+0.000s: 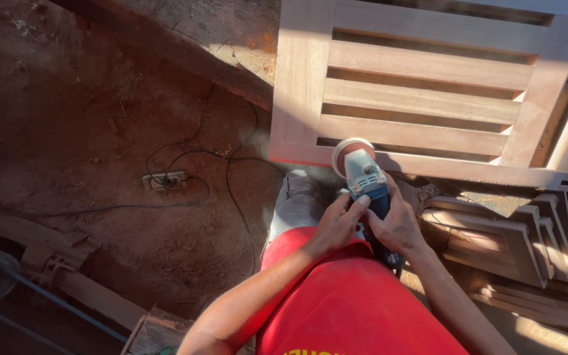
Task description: The person uses an electric sander to smooth the surface of a wooden frame. They move the sander across the slats and edges, then flip the frame over to sand the other side.
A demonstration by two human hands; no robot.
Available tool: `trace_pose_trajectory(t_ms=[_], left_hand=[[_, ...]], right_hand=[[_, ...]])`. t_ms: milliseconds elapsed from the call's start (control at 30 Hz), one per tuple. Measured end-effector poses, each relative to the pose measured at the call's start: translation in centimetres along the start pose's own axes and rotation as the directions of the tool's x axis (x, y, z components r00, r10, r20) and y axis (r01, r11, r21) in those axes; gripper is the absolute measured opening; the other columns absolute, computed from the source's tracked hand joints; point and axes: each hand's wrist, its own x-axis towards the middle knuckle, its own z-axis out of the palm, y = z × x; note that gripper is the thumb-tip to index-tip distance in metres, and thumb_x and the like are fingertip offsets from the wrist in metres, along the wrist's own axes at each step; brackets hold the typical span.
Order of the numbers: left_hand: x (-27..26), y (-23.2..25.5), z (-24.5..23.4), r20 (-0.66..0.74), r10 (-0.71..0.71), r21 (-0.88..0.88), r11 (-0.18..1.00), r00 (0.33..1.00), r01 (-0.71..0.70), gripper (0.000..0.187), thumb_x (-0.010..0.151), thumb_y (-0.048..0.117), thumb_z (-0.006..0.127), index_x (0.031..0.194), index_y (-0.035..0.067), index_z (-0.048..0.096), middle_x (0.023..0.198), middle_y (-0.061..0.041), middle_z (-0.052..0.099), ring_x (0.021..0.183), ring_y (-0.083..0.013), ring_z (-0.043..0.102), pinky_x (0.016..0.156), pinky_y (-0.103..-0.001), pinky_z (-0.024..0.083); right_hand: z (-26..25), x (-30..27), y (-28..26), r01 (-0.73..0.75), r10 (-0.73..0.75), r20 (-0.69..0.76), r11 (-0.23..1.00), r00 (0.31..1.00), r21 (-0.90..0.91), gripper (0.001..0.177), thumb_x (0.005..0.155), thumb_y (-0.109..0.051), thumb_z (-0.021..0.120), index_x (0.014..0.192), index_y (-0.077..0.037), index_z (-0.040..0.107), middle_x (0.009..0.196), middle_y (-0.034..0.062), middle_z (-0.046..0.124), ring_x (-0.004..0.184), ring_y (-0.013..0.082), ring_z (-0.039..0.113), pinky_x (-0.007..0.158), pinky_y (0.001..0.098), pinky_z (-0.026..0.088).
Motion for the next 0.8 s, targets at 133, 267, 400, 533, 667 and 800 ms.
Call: trace_pose_trajectory(t_ms=[133,267,400,533,667,800], left_hand=[[0.2,-1.4,-1.4,-0.046,-0.023,-0.102,0.995,0.999,0.018,0.043,0.105,0.040,0.053,0.126,0.003,0.061,0.097,-0.003,0.065,0.083,-0.0112,0.060,0.071,-0.028,0.052],[0.3,-2.7,-3.0,-0.088,-0.013,-0.132,0.991,0.996,0.001,0.041,0.106,0.037,0.053,0.125,0.002,0.062,0.095,-0.005,0.064,0.080,-0.0128,0.060,0.071,-0.028,0.052],[0.1,-2.7,-4.4,-0.120,0.069,-0.175,0.981,0.990,-0.089,0.039,0.108,0.034,0.051,0.125,0.001,0.063,0.100,-0.004,0.067,0.086,-0.0111,0.062,0.077,-0.027,0.053],[-0.4,-2.6,-6.3,-0.151,0.094,-0.255,0.958,0.984,-0.130,0.038,0.109,0.033,0.050,0.124,0.001,0.063,0.099,-0.005,0.067,0.084,-0.0118,0.063,0.076,-0.027,0.054],[-0.9,-1.8,-8.9,-0.196,0.065,-0.213,0.971,0.978,-0.108,0.039,0.110,0.034,0.049,0.117,-0.001,0.064,0.093,-0.008,0.068,0.081,-0.0142,0.065,0.075,-0.028,0.056],[-1.0,-1.8,-10.4,-0.210,0.074,-0.235,0.964,0.975,-0.124,0.041,0.110,0.037,0.046,0.113,0.000,0.062,0.095,-0.008,0.069,0.084,-0.0157,0.069,0.078,-0.029,0.058]], right_hand=[[1.1,1.1,-0.4,-0.019,0.019,0.075,1.000,0.997,-0.005,0.086,0.083,-0.028,0.072,0.157,-0.011,0.032,0.117,0.0273,0.070,0.111,0.0380,0.071,0.092,0.0452,0.056],[2.3,1.7,-1.7,-0.012,0.016,0.102,0.999,0.995,-0.045,0.088,0.082,-0.028,0.074,0.157,-0.011,0.032,0.115,0.0281,0.070,0.110,0.0403,0.071,0.092,0.0461,0.055],[3.3,2.6,-2.7,0.062,-0.051,0.122,0.994,0.991,-0.089,0.091,0.081,-0.031,0.075,0.157,-0.010,0.032,0.117,0.0299,0.069,0.109,0.0441,0.069,0.092,0.0471,0.055],[4.7,3.6,-4.0,0.125,-0.107,0.164,0.986,0.981,-0.106,0.093,0.080,-0.034,0.076,0.157,-0.007,0.031,0.118,0.0305,0.068,0.107,0.0445,0.069,0.091,0.0475,0.055],[5.9,4.7,-6.6,0.111,-0.087,0.184,0.986,0.979,-0.124,0.095,0.079,-0.035,0.077,0.157,-0.007,0.030,0.117,0.0301,0.068,0.105,0.0440,0.070,0.091,0.0475,0.055],[6.4,4.9,-7.5,0.143,-0.123,0.211,0.987,0.970,-0.079,0.097,0.078,-0.034,0.077,0.157,-0.005,0.029,0.117,0.0301,0.068,0.104,0.0435,0.071,0.090,0.0467,0.055]])
